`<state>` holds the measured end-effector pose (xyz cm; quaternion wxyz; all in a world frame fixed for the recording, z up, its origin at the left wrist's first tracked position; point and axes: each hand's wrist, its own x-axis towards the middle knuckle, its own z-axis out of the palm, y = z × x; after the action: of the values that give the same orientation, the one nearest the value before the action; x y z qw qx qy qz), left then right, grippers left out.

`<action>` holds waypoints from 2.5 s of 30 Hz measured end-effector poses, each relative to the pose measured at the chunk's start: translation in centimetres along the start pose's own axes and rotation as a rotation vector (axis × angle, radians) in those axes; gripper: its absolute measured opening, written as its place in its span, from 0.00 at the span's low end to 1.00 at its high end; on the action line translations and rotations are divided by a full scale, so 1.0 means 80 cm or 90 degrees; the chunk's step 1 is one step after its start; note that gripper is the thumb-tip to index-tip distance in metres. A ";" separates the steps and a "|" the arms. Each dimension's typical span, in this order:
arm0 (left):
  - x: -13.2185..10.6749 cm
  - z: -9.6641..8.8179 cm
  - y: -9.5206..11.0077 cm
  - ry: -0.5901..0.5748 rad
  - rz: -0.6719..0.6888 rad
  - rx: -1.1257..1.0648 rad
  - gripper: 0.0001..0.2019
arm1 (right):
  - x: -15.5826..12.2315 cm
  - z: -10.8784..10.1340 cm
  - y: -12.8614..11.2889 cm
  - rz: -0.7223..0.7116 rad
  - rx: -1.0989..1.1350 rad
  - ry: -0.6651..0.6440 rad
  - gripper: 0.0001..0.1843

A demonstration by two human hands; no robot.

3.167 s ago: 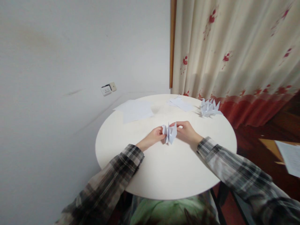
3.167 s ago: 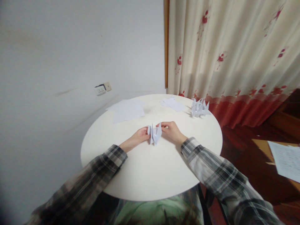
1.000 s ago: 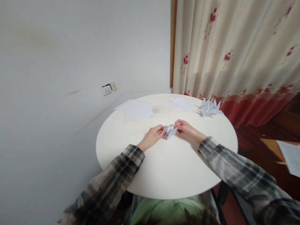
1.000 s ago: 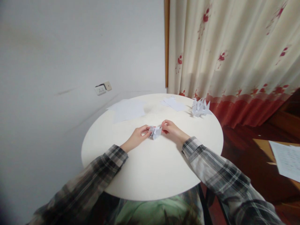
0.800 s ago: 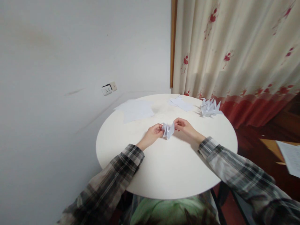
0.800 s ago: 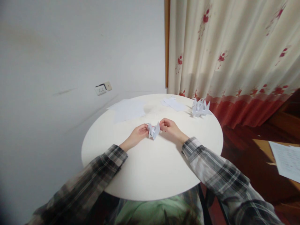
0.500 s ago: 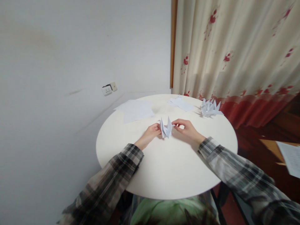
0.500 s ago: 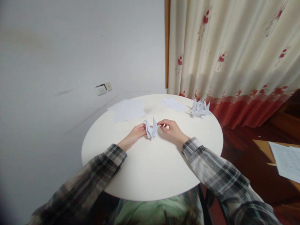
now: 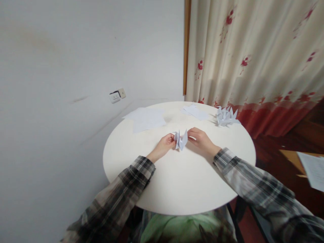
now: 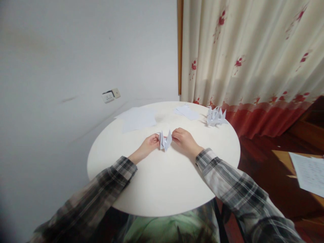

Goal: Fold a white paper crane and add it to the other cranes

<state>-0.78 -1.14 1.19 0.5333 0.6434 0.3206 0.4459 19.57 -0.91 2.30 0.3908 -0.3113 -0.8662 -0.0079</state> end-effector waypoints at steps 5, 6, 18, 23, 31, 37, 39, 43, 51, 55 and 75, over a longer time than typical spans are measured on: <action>-0.002 0.000 -0.001 -0.001 0.071 0.057 0.09 | 0.001 0.005 -0.004 0.150 0.120 0.003 0.08; -0.003 -0.001 0.000 -0.002 0.084 0.084 0.08 | 0.001 0.006 -0.003 0.192 0.159 -0.001 0.08; -0.008 0.000 0.007 0.002 0.126 0.229 0.07 | 0.010 0.004 -0.006 0.544 0.660 -0.065 0.04; -0.010 0.001 0.007 -0.011 0.137 0.238 0.08 | 0.007 0.002 -0.007 0.623 0.819 -0.096 0.02; -0.015 0.006 0.019 -0.019 0.141 0.300 0.13 | 0.007 0.004 0.007 0.845 0.988 -0.136 0.08; -0.016 0.008 0.021 -0.034 0.135 0.281 0.12 | 0.006 0.005 0.009 0.856 1.006 -0.157 0.08; -0.014 0.008 0.018 -0.035 0.123 0.266 0.12 | 0.006 0.004 0.006 0.794 0.951 -0.130 0.05; -0.009 0.006 0.009 -0.027 0.105 0.230 0.10 | 0.007 0.001 0.000 0.581 0.706 -0.041 0.05; -0.009 0.004 0.010 -0.026 0.079 0.278 0.11 | 0.010 0.008 0.005 0.502 0.511 0.033 0.09; -0.012 0.005 0.013 -0.053 0.087 0.309 0.12 | 0.009 0.007 0.001 0.546 0.566 0.025 0.08; -0.014 0.010 0.018 -0.081 0.088 0.323 0.11 | 0.008 0.008 -0.002 0.539 0.530 0.065 0.14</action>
<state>-0.61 -2.79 2.32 0.3426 0.8035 0.3430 0.3454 18.73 -0.50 2.32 0.4903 -0.4495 -0.5768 0.4742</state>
